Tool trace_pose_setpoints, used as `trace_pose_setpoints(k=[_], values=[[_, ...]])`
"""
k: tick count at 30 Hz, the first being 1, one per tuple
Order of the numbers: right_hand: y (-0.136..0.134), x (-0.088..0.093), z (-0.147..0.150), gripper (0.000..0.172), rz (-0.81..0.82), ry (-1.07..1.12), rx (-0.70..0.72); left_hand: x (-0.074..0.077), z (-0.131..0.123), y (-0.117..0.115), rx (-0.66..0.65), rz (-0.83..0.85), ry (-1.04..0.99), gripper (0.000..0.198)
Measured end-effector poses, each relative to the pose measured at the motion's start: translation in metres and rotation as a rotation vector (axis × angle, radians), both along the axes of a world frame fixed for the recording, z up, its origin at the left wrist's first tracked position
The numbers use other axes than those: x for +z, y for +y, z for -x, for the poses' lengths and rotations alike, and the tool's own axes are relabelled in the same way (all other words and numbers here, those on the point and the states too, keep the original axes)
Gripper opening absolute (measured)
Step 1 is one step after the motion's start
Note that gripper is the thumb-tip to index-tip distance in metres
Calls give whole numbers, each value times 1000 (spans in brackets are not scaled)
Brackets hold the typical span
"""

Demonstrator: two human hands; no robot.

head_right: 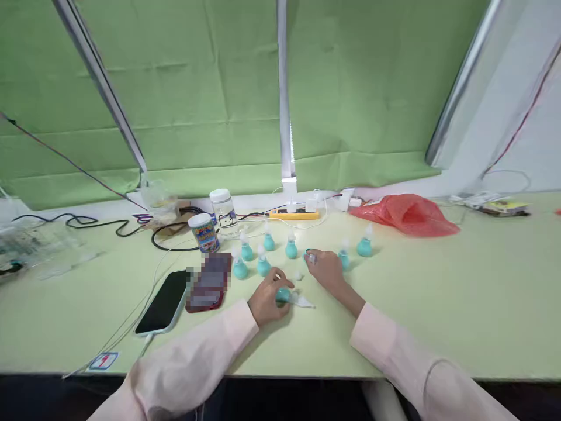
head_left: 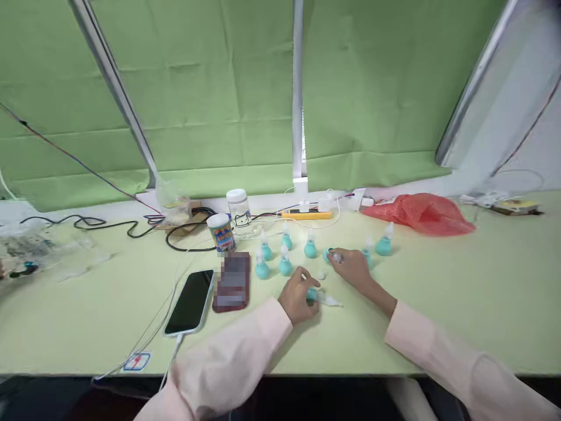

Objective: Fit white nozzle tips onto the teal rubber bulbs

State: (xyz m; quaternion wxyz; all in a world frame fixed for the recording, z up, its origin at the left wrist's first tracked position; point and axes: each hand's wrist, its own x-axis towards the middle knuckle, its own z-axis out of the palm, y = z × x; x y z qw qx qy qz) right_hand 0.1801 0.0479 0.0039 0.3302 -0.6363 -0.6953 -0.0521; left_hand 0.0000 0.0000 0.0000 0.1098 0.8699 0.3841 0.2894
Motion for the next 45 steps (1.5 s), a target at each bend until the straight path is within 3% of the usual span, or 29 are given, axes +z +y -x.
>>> trace_pose_setpoints(k=[5,8,11,14,21,27,30,32,34,36,38,41,45], values=[[-6,4,6,31,-106,114,-18,1,-2,3,15,5,9,21],[-17,14,11,30,-128,284,177,8,-1,3,108,19,-139,18],[-27,18,18,29,-6,448,434,14,0,3,165,34,-251,16],[-30,14,26,30,91,547,533,14,1,2,173,60,-250,15],[-31,4,31,36,197,682,616,13,2,1,60,91,-236,25],[-34,10,31,42,474,936,682,18,6,0,-37,71,-263,27],[-30,13,29,42,605,1121,679,17,3,-3,-78,59,-300,26],[-28,16,27,42,591,1147,623,17,1,-5,-66,53,-346,25],[-26,18,24,43,422,985,505,17,0,-5,-15,56,-392,23],[-26,19,22,42,201,655,328,18,1,-4,66,58,-426,20],[-26,19,20,41,86,290,141,19,2,-1,142,69,-456,19],[-24,19,16,37,153,-73,-54,18,3,2,179,124,-495,19],[-17,15,10,34,308,-258,-112,14,0,3,189,206,-487,18]])
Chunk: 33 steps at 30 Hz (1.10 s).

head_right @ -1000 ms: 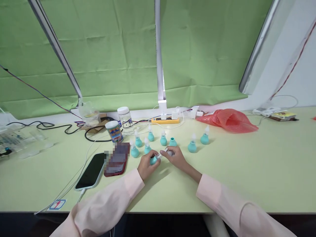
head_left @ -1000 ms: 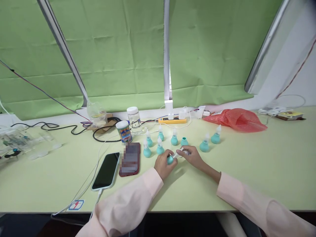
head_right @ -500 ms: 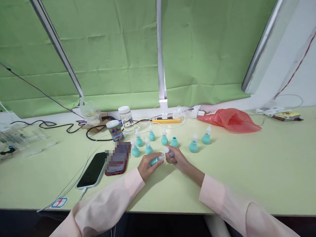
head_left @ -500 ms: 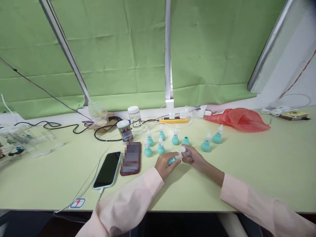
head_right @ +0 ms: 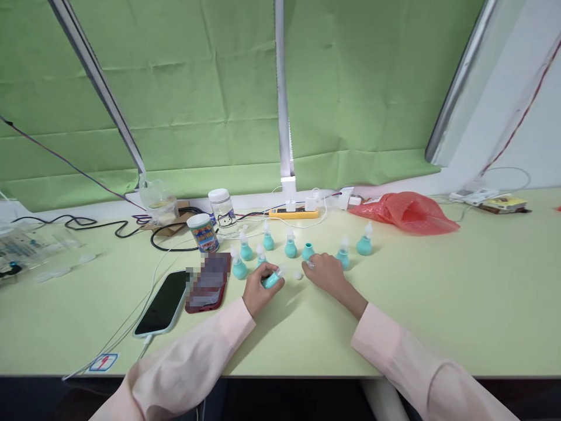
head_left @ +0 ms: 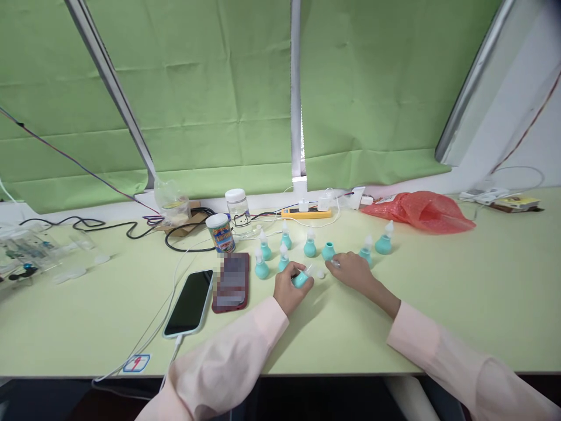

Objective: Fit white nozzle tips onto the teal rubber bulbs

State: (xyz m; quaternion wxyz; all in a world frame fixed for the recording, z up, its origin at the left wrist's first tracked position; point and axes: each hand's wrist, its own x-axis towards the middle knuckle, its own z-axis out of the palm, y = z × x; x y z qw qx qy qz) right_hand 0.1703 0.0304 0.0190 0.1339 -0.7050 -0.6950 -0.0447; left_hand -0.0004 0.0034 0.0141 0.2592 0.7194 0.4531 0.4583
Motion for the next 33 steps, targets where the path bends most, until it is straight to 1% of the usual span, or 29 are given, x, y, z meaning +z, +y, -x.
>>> trace_pose_setpoints(k=[4,6,7,9,10,11,13,15,16,18,20,23,27,30,33], values=[[4,-7,-3,36,89,1,56,-1,-1,0,19,13,43,19],[4,-8,-3,38,90,32,59,0,-1,0,15,5,48,18],[3,-6,-3,39,66,54,42,0,-1,0,11,6,44,18],[1,-1,-3,40,-42,130,13,0,-1,1,-2,30,22,18],[-1,3,-2,40,-110,192,35,-1,-1,1,-16,51,3,18],[-4,6,-1,40,-167,274,95,-1,-1,1,-34,74,-18,19],[-10,11,2,37,-200,476,303,-1,-1,1,-81,113,-62,19],[-17,11,7,32,-134,667,503,-1,-2,0,-131,129,-104,20],[-19,10,11,30,-81,739,569,0,-2,-1,-160,134,-122,20],[-23,5,17,30,10,829,645,1,-2,-2,-223,151,-145,17],[-23,0,21,33,75,873,687,1,-2,-3,-277,181,-138,14],[-22,-5,23,37,121,904,697,1,-2,-3,-310,199,-89,14],[-21,-7,20,35,99,857,718,3,0,-5,-324,106,96,16],[-22,-9,17,37,10,704,730,6,2,-10,-358,27,235,18],[-22,-12,15,38,-130,559,697,8,1,-13,-387,-7,265,20]])
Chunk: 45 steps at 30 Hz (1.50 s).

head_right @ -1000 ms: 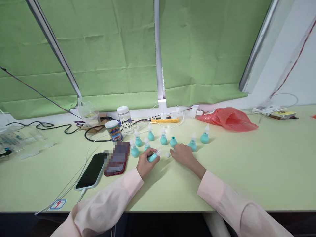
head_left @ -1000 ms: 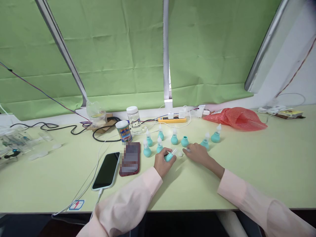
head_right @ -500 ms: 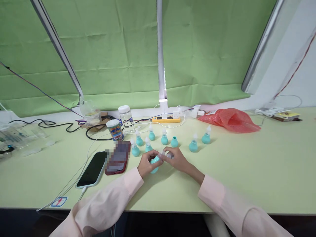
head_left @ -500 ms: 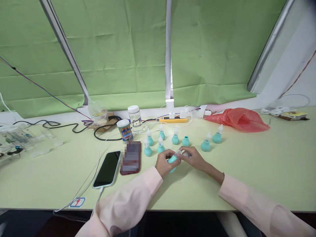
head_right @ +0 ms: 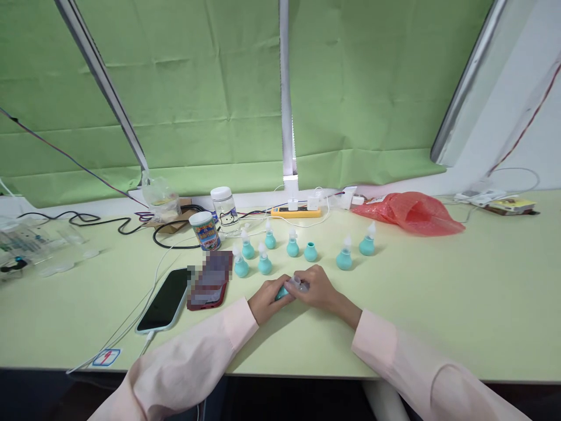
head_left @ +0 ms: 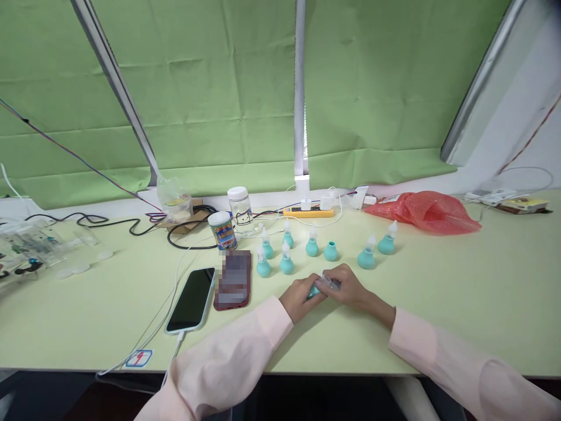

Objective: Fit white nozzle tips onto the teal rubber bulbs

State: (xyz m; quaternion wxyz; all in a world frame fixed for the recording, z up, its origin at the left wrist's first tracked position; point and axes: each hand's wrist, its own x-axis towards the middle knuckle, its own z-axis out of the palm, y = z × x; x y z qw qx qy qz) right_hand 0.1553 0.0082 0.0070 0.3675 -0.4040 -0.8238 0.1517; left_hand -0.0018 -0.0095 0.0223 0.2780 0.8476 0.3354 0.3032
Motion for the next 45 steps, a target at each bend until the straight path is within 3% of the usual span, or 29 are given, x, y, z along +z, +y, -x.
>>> trace_pose_setpoints(k=[5,10,14,20,29,33,36,40,43,45], values=[[-2,0,1,29,-64,35,-69,-5,-5,3,137,-30,4,18],[-5,7,7,35,221,180,68,-8,-5,6,164,-60,79,20],[-3,11,8,39,479,356,171,-6,-2,6,110,-103,98,23],[1,10,5,40,665,439,205,-3,1,3,12,-91,52,26],[3,12,6,38,756,603,185,0,0,-3,-21,-131,28,23],[6,21,-2,36,657,754,62,7,1,-8,6,-177,-58,20],[6,30,-10,36,405,591,-60,8,3,-4,122,-244,-95,19],[10,36,-22,34,3,95,-432,0,4,10,283,-316,-44,21],[19,32,-31,33,49,-274,-657,-7,3,15,354,-294,47,23],[25,27,-35,33,148,-460,-710,-9,2,16,371,-248,104,23]])
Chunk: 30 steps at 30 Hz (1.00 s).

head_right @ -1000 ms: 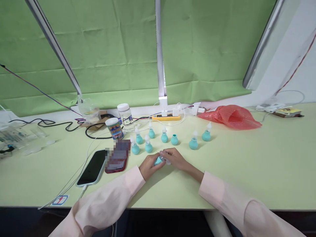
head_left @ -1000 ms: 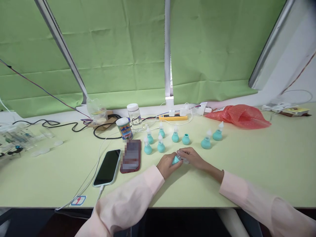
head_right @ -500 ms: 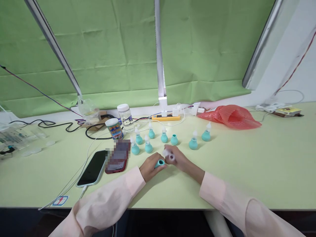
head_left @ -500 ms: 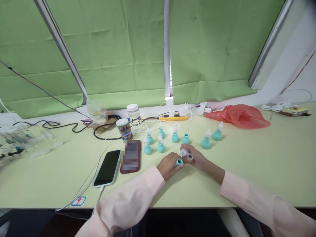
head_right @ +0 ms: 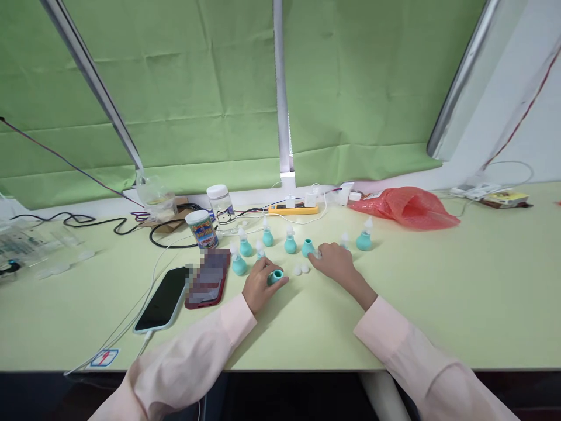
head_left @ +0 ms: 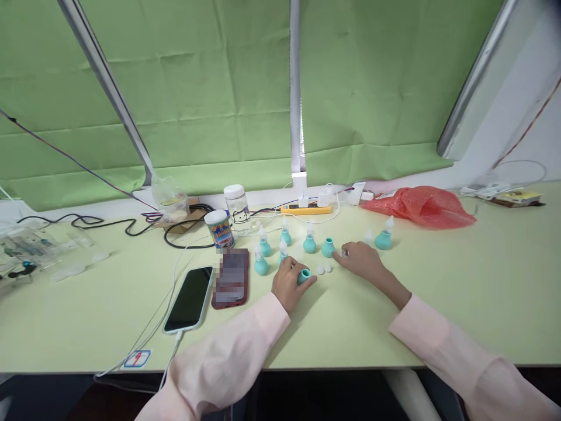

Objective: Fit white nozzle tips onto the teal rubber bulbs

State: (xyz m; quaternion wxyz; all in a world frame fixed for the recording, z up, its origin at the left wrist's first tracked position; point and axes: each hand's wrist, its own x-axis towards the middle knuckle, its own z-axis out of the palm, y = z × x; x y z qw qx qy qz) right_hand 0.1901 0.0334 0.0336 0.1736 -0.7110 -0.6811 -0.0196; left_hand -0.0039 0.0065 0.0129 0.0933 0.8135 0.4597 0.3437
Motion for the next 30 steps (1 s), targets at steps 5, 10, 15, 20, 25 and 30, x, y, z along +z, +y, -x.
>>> trace_pose_setpoints(k=[5,10,15,20,25,30], values=[[6,-10,-1,36,192,-119,-6,-2,0,0,41,38,24,20],[5,-8,0,38,161,-125,5,0,2,2,44,5,11,21],[4,-7,1,39,75,-72,-15,-1,2,1,41,-13,32,27],[-5,3,3,44,-195,99,-8,-2,1,-1,5,-86,31,27],[-18,5,13,43,-271,185,293,5,1,-7,17,-269,16,23],[-15,-13,25,33,-127,-85,319,6,0,-9,2,-283,3,18]])
